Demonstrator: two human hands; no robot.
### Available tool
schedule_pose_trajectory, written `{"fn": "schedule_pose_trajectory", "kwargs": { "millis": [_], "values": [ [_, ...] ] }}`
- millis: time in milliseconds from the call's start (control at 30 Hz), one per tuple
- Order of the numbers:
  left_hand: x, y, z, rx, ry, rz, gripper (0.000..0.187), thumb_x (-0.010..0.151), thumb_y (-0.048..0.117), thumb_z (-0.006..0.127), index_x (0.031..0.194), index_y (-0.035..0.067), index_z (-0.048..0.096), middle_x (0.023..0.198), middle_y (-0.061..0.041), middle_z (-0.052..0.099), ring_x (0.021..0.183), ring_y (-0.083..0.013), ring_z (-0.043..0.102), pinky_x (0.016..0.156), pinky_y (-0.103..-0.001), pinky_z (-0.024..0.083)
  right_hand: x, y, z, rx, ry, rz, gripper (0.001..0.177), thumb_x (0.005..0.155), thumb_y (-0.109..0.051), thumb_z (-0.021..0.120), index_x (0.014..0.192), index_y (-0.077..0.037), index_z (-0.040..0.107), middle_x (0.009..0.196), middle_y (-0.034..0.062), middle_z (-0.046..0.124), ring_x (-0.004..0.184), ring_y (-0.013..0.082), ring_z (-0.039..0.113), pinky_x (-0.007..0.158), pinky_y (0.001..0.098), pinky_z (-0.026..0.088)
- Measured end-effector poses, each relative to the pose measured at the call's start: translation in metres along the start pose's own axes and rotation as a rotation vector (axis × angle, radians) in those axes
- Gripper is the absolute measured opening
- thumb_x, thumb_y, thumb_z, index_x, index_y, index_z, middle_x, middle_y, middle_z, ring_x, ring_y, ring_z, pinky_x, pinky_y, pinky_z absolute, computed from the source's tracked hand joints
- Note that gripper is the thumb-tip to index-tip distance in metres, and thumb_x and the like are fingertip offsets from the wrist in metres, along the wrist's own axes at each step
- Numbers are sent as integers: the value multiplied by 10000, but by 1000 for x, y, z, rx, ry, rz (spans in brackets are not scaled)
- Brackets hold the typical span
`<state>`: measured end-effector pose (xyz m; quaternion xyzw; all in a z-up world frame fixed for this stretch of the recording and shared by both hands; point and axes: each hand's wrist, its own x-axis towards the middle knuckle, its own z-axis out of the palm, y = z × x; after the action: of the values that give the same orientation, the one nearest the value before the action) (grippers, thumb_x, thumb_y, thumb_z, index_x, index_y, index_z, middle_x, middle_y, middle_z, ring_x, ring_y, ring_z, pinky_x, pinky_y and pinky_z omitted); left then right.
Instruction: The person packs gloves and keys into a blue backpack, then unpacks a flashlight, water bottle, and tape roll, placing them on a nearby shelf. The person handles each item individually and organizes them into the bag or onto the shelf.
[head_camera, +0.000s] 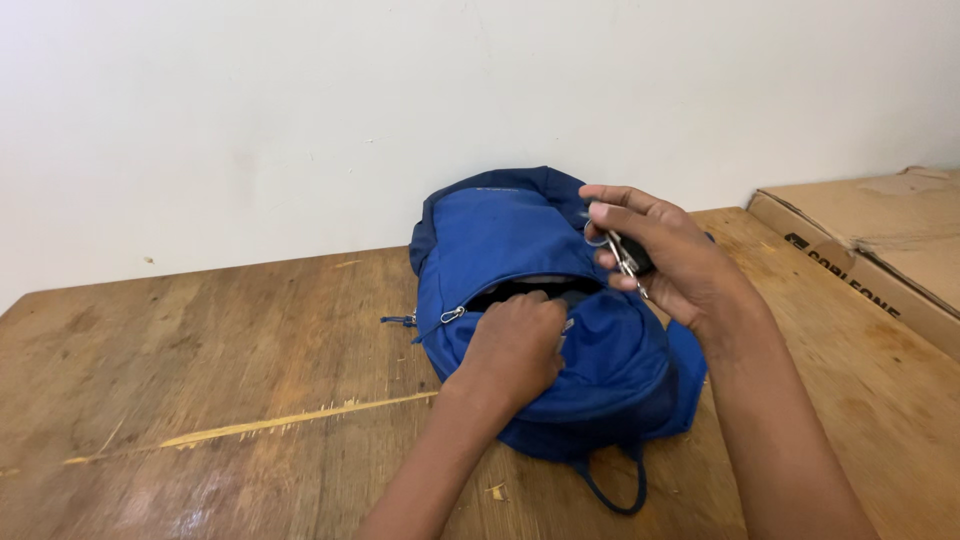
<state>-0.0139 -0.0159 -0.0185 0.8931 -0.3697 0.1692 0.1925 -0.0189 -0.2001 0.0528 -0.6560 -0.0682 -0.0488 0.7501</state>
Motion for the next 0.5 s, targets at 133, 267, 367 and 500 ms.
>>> {"fn": "schedule_pose_trajectory", "kwargs": {
  "millis": [133, 267, 367, 500],
  "values": [
    [-5, 7, -18, -23, -39, -38, 188, 811, 172, 764, 897, 17, 703, 913, -203, 707, 901, -384, 699, 800, -493, 550, -9, -7, 17, -395, -19, 9, 360, 865, -125, 718, 1216, -51, 698, 720, 42, 600, 590, 100, 557, 461, 235, 441],
    [-7, 3, -30, -3, 48, -59, 102, 848, 67, 668, 909, 87, 747, 861, -194, 728, 835, -381, 723, 753, -495, 564, -5, 3, 31, -711, -60, -152, 263, 856, -84, 708, 1110, -42, 760, 807, 22, 700, 723, 90, 626, 640, 249, 509],
    [-7, -5, -42, -68, 135, -20, 142, 856, 41, 654, 890, 115, 770, 846, -194, 729, 824, -381, 718, 758, -501, 554, -4, 7, 34, -700, -196, -191, 260, 844, -37, 699, 1100, -33, 747, 853, 30, 747, 789, 104, 680, 743, 260, 557],
    [-8, -15, -60, -167, 139, -24, 133, 725, -4, 658, 792, 83, 734, 802, -163, 740, 826, -363, 718, 754, -485, 552, -5, 5, 32, -618, -410, -221, 304, 814, 31, 678, 1109, -24, 722, 898, 41, 778, 865, 103, 723, 835, 254, 589]
  ]
}}
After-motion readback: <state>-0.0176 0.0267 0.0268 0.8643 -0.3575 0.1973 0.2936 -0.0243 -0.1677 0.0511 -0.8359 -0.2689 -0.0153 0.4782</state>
